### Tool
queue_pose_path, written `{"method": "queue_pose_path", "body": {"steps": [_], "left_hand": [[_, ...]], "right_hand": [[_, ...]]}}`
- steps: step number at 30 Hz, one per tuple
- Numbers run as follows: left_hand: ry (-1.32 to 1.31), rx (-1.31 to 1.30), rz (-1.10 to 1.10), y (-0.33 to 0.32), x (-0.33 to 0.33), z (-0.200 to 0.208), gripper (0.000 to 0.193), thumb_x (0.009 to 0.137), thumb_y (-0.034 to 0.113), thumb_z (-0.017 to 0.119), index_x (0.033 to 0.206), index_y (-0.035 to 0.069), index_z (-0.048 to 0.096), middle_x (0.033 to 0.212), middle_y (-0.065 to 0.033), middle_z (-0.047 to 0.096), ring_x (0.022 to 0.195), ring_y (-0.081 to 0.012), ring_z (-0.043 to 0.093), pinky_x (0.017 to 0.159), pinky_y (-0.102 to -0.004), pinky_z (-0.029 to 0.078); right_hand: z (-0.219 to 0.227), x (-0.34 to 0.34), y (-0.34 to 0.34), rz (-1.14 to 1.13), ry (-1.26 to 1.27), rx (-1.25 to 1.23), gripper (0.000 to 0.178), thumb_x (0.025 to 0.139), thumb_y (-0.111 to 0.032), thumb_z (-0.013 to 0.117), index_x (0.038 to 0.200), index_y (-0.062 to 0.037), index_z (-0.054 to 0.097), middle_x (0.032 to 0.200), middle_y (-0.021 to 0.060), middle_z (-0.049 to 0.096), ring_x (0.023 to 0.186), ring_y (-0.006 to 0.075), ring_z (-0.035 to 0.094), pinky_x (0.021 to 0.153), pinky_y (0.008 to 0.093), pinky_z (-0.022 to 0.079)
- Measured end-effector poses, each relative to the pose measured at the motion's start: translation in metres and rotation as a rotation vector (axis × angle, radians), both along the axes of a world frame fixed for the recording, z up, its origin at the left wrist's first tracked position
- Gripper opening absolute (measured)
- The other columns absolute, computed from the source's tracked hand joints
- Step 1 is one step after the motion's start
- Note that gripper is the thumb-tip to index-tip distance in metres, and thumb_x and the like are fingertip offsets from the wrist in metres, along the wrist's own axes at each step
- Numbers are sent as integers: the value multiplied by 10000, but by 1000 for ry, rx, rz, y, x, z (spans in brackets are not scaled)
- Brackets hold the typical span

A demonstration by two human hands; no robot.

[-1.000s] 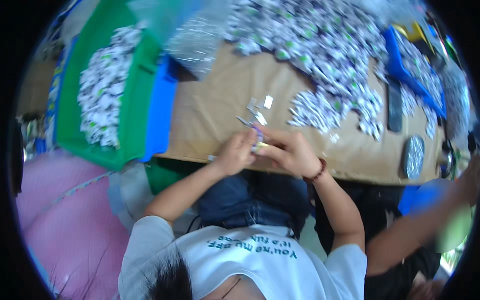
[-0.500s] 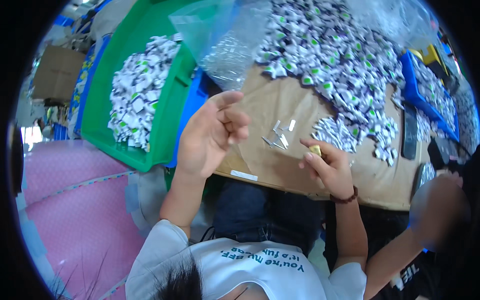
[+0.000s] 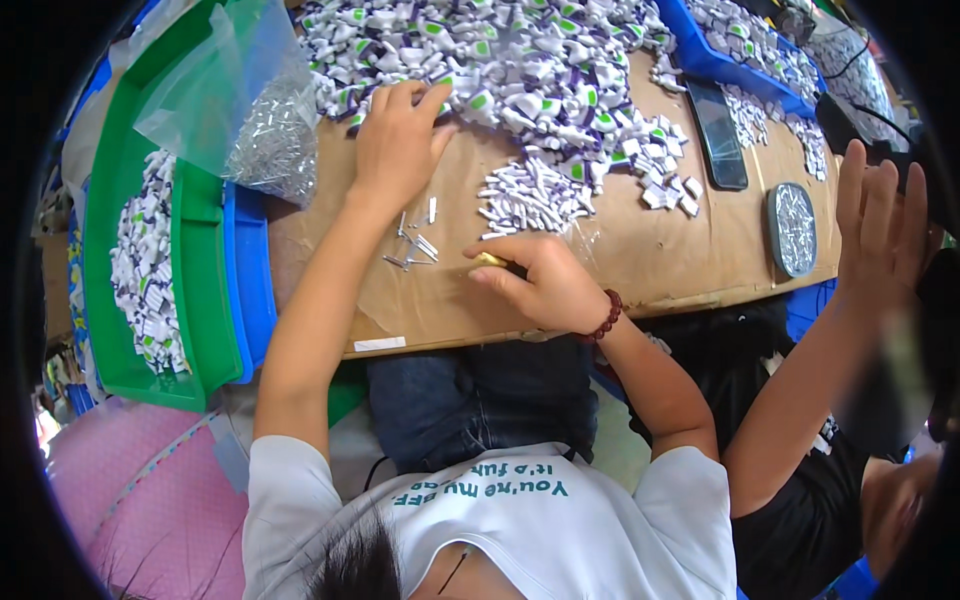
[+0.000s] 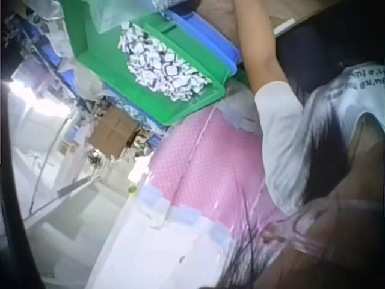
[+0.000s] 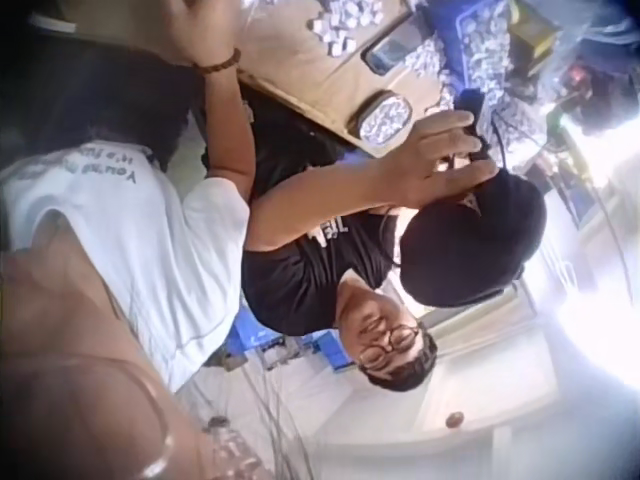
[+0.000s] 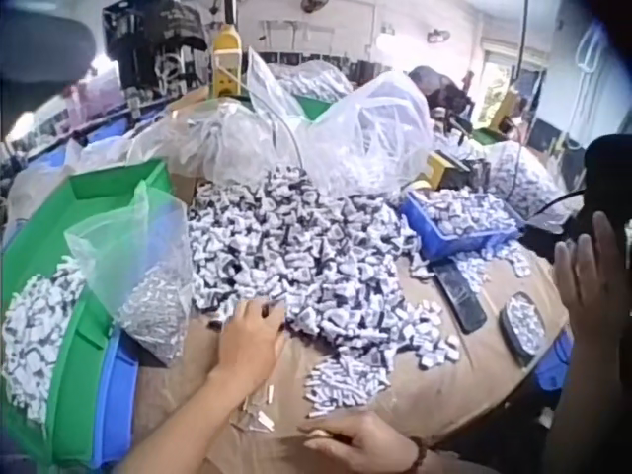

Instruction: Assembling small plastic toy components by hand at a factory workbench.

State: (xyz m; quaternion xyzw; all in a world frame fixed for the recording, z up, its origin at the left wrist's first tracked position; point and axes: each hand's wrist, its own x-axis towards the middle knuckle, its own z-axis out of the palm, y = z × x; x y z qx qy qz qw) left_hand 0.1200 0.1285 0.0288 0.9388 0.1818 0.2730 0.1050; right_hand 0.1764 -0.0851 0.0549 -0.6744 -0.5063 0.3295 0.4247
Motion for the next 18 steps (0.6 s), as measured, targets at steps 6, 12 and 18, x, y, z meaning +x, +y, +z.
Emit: {"method": "queue_pose_path", "body": {"steps": [6, 12, 18], "left_hand": [[33, 22, 62, 9, 17, -20, 289, 746, 72, 612, 1023, 112, 539, 925, -130, 541, 841, -324, 573, 677, -401, 492], [-289, -774, 29, 9, -17, 12, 268, 819, 27, 509, 1083, 61, 538, 901, -74, 561, 814, -198, 576, 697, -304, 484], [-808, -1938, -148, -3, -102, 39, 363, 836, 26, 510, 1198, 42, 491, 952, -53, 557, 825, -154, 568, 653, -243, 458]], "right_hand": [[6, 0, 6, -5, -109, -111, 224, 816, -128, 643, 1011, -18, 632, 892, 122, 658, 721, 186, 627, 665, 275, 484], [-14, -11, 35, 39, -632, 85, 176, 745, -74, 591, 920, -56, 592, 845, 99, 579, 710, 278, 603, 603, 354, 486], [-22, -7, 72, 192, -963, 164, 155, 713, -91, 564, 867, -77, 563, 880, 71, 542, 724, 229, 599, 603, 323, 507]]}}
